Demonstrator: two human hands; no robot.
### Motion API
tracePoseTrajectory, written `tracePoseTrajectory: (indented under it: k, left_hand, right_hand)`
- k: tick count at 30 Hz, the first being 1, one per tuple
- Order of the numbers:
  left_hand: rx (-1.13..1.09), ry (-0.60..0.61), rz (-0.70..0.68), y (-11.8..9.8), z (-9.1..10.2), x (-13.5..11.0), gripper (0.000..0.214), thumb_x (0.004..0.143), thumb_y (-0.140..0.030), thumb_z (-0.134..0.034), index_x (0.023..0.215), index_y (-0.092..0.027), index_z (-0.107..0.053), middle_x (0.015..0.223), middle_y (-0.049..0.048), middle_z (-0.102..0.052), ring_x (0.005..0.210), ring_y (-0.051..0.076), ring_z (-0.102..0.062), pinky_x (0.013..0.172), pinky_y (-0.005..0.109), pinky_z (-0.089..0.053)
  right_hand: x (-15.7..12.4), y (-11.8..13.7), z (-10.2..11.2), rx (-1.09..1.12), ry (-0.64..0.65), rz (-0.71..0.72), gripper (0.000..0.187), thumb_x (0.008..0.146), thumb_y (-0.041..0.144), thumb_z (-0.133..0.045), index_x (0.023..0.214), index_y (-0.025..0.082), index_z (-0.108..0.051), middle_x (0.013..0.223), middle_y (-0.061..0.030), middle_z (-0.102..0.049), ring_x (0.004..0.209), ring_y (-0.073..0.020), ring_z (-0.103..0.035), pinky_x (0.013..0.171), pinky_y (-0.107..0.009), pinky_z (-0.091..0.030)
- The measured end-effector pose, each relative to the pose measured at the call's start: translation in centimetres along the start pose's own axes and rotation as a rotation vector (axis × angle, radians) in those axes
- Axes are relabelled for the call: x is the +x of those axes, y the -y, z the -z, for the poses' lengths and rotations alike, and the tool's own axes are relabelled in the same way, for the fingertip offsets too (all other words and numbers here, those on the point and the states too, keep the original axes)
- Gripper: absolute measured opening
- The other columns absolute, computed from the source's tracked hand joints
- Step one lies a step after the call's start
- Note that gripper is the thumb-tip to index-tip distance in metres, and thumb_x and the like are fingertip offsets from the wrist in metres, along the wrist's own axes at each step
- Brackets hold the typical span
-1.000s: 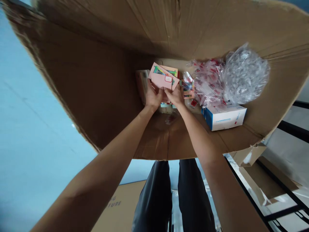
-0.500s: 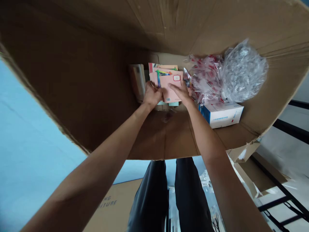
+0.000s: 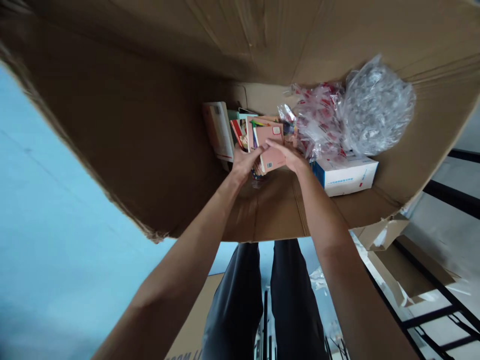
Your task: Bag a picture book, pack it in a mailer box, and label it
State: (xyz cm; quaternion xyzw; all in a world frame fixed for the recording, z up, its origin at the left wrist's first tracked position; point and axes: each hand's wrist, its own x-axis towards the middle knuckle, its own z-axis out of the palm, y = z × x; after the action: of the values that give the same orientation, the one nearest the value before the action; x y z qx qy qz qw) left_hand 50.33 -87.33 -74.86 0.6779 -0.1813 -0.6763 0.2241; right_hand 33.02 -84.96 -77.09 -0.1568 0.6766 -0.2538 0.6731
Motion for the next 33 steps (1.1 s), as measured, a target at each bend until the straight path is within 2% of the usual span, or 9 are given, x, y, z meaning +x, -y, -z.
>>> tracePoseTrajectory:
  k: [5, 8, 11, 16, 20, 23, 26, 30, 33]
  left_hand:
    - [0.140, 0.106, 0.029, -5.7, 1.5, -11.3, 0.073, 0.054, -0.035, -0.111, 0.114, -0.020, -0.071, 0.108, 0.0113, -0.083, 0.104, 0.033, -0.081, 0.094, 0.046, -0.068]
    - [0.244, 0.200, 0.008, -12.1, 2.9, -20.8, 0.078, 0.052, -0.033, -0.110, 0.119, -0.019, -0.071, 0.114, 0.0110, -0.083, 0.112, 0.035, -0.080, 0.098, 0.045, -0.067]
    - [0.298, 0.388, -0.051, -19.6, 3.5, -31.5, 0.089, 0.055, -0.037, -0.109, 0.133, -0.020, -0.069, 0.129, 0.0119, -0.081, 0.123, 0.037, -0.077, 0.107, 0.048, -0.064]
    - [0.315, 0.795, -0.096, -30.2, 2.4, -48.6, 0.104, 0.064, -0.064, -0.104, 0.149, -0.020, -0.064, 0.146, 0.0158, -0.075, 0.137, 0.041, -0.070, 0.116, 0.051, -0.059]
    - [0.363, 1.086, -0.153, -34.1, -0.6, -59.6, 0.096, 0.082, -0.083, -0.084, 0.153, -0.022, -0.064, 0.151, 0.0176, -0.072, 0.141, 0.041, -0.067, 0.120, 0.053, -0.056]
    - [0.491, 1.271, -0.228, -33.8, -4.3, -66.6, 0.092, 0.079, -0.072, -0.092, 0.151, -0.022, -0.064, 0.148, 0.0172, -0.072, 0.142, 0.041, -0.067, 0.124, 0.055, -0.052]
    - [0.620, 1.441, -0.294, -30.9, -8.7, -73.0, 0.088, 0.077, -0.058, -0.098, 0.149, -0.023, -0.063, 0.145, 0.0157, -0.074, 0.137, 0.038, -0.070, 0.122, 0.052, -0.053]
    - [0.702, 1.601, -0.357, -23.7, -15.5, -80.1, 0.073, 0.087, -0.057, -0.090, 0.145, -0.024, -0.061, 0.142, 0.0136, -0.075, 0.131, 0.033, -0.073, 0.116, 0.047, -0.056]
    - [0.788, 1.632, -0.369, -16.3, -21.9, -83.7, 0.065, 0.092, -0.063, -0.082, 0.139, -0.023, -0.064, 0.139, 0.0135, -0.075, 0.131, 0.032, -0.072, 0.118, 0.046, -0.054]
  right_hand:
    - [-12.8, 3.1, -0.1, 0.171, 0.112, -0.041, 0.067, 0.080, 0.067, -0.092, 0.128, 0.022, -0.080, 0.137, -0.0111, -0.083, 0.130, -0.0336, -0.078, 0.124, -0.056, -0.059]
    - [-23.5, 8.2, -0.5, 0.192, 0.085, -0.017, 0.070, 0.076, 0.064, -0.097, 0.129, 0.022, -0.080, 0.135, -0.0120, -0.083, 0.131, -0.0392, -0.077, 0.118, -0.058, -0.063]
    - [-35.6, 14.4, -1.2, 0.339, 0.051, 0.075, 0.083, 0.065, 0.060, -0.104, 0.135, 0.024, -0.078, 0.141, -0.0112, -0.081, 0.134, -0.0406, -0.075, 0.116, -0.056, -0.063]
    - [-56.4, 21.8, -2.5, 0.520, -0.203, 0.237, 0.083, 0.061, 0.056, -0.107, 0.133, 0.024, -0.078, 0.133, -0.0101, -0.084, 0.128, -0.0385, -0.078, 0.111, -0.051, -0.064]
    - [-71.7, 23.8, -2.4, 0.636, -0.478, 0.342, 0.074, 0.057, 0.056, -0.108, 0.118, 0.024, -0.082, 0.119, -0.0092, -0.087, 0.113, -0.0361, -0.082, 0.105, -0.050, -0.065]
    - [-81.8, 22.9, -1.9, 0.769, -0.661, 0.385, 0.069, 0.059, 0.056, -0.108, 0.114, 0.024, -0.082, 0.115, -0.0092, -0.088, 0.108, -0.0347, -0.083, 0.102, -0.049, -0.066]
    - [-89.6, 19.8, -1.2, 0.992, -0.812, 0.420, 0.070, 0.058, 0.058, -0.107, 0.113, 0.024, -0.081, 0.112, -0.0093, -0.088, 0.102, -0.0344, -0.085, 0.098, -0.047, -0.068]
    - [-95.7, 13.1, 1.8, 1.241, -1.006, 0.475, 0.069, 0.064, 0.060, -0.103, 0.118, 0.023, -0.080, 0.115, -0.0116, -0.089, 0.106, -0.0367, -0.086, 0.102, -0.051, -0.069]
    - [-98.0, 7.6, 6.6, 1.326, -1.138, 0.461, 0.066, 0.068, 0.059, -0.101, 0.118, 0.022, -0.080, 0.116, -0.0123, -0.089, 0.108, -0.0372, -0.086, 0.105, -0.053, -0.069]
